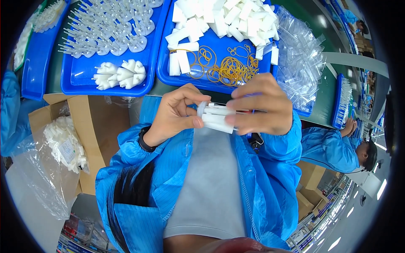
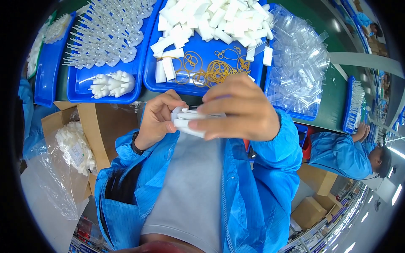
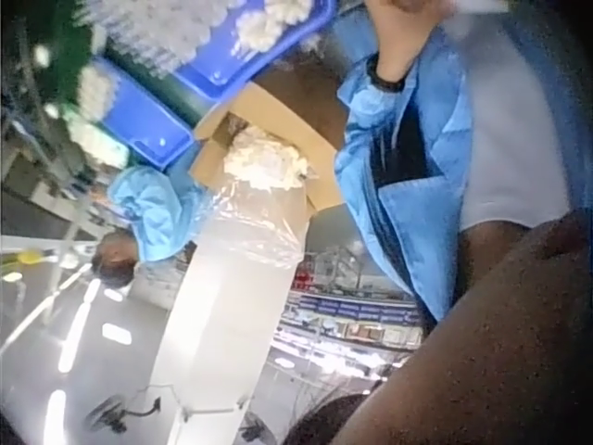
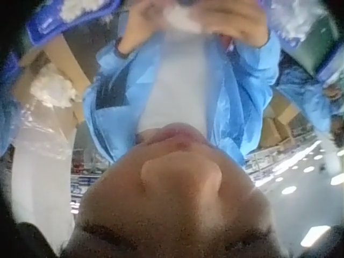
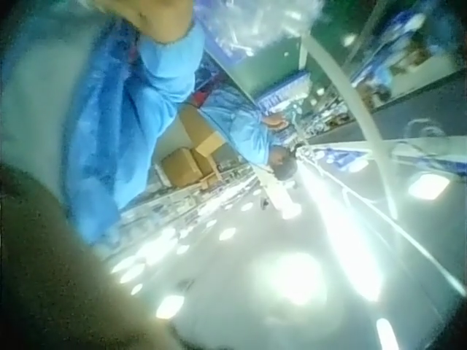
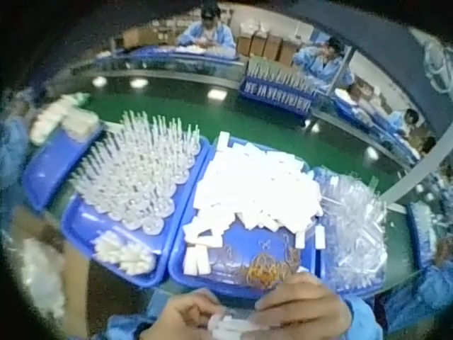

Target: The person attaches foam pieces onto plastic multi-prong holders by hand, moves trays of components onto an upper shelf, and slides clear plastic covers over the assembled parts.

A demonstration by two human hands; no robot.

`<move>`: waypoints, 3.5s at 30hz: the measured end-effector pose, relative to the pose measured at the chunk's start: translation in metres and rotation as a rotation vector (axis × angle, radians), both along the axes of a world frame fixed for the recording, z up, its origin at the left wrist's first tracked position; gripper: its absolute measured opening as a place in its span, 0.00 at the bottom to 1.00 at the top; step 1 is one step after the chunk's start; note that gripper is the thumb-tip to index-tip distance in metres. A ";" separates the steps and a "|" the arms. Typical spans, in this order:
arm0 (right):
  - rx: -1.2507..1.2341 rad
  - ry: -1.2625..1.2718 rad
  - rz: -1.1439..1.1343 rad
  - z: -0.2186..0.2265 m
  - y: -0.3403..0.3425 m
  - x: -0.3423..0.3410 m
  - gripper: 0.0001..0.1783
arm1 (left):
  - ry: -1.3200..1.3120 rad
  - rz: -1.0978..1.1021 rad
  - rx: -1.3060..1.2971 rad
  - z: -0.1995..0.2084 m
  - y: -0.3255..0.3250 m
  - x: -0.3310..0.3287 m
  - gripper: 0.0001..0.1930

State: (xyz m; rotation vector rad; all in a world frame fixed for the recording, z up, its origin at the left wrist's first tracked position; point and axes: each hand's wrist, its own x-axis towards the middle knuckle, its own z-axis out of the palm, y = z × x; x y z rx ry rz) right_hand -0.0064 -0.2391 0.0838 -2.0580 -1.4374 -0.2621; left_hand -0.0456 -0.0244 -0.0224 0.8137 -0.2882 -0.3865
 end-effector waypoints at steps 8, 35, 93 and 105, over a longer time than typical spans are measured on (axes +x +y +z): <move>-0.094 0.083 -0.457 -0.029 0.003 0.028 0.11 | 0.046 -0.091 0.041 0.002 0.004 0.004 0.20; -0.364 0.119 -0.394 -0.045 0.071 0.035 0.12 | -0.099 -0.084 -0.038 0.013 0.008 0.008 0.16; -0.027 0.048 -0.411 0.027 -0.009 -0.015 0.17 | 0.059 0.167 -0.105 0.000 0.008 0.007 0.24; -0.115 -0.140 -0.300 0.016 0.008 -0.016 0.22 | 0.003 0.015 -0.058 0.007 0.002 0.006 0.22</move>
